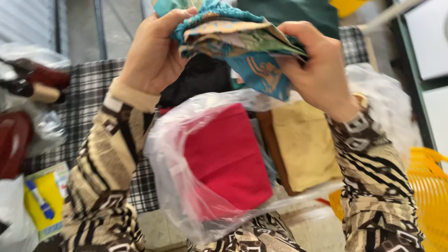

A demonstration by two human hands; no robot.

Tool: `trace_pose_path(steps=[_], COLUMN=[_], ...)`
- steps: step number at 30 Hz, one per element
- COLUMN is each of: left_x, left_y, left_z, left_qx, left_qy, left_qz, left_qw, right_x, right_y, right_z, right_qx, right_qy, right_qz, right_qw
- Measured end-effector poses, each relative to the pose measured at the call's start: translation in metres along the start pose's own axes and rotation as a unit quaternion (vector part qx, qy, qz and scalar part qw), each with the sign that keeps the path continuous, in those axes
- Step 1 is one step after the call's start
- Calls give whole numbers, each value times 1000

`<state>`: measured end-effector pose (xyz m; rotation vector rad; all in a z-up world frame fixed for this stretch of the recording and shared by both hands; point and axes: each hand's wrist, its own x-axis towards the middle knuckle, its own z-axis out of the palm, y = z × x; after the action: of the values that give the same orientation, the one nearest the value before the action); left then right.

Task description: The person places folded garments one by one into a clear plastic bag on a checkered table. Items include black pants, green trousers, denim shorts, beige pants, gray shorts, brown shorts, dark blue pants, light blue jeans, red shorts, yellow shorts, and patterned shorts. The person smooths each item into the bag.

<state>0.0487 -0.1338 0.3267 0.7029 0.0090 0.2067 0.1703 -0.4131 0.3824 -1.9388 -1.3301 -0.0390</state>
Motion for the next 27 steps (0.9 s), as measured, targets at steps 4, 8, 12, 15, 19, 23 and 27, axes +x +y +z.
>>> trace_pose_path(steps=[4, 8, 12, 15, 19, 23, 27], left_x=[17, 61, 102, 116, 90, 86, 76], left_y=[-47, -115, -174, -228, -304, -328, -324], left_z=[84, 143, 146, 123, 89, 82, 107], left_qx=[5, 59, 259, 585, 702, 782, 803], left_qy=[-97, -179, -326, -401, -293, -173, -131], left_qz=[-94, -187, -198, -97, 12, -17, 15], left_qw=[991, 964, 887, 698, 649, 599, 581], right_x=[-73, -148, -223, -256, -276, -275, -269], right_y=[-27, -38, -32, -4, 42, 59, 55], right_z=[-97, -143, -136, -75, -5, 15, 1], right_qx=[-49, -218, -379, -418, -412, -392, -272], right_qy=[3, 73, 51, -64, -173, -116, -124], right_qz=[123, 103, 56, 68, 72, 72, 121], right_qw=[991, 968, 922, 904, 892, 910, 946])
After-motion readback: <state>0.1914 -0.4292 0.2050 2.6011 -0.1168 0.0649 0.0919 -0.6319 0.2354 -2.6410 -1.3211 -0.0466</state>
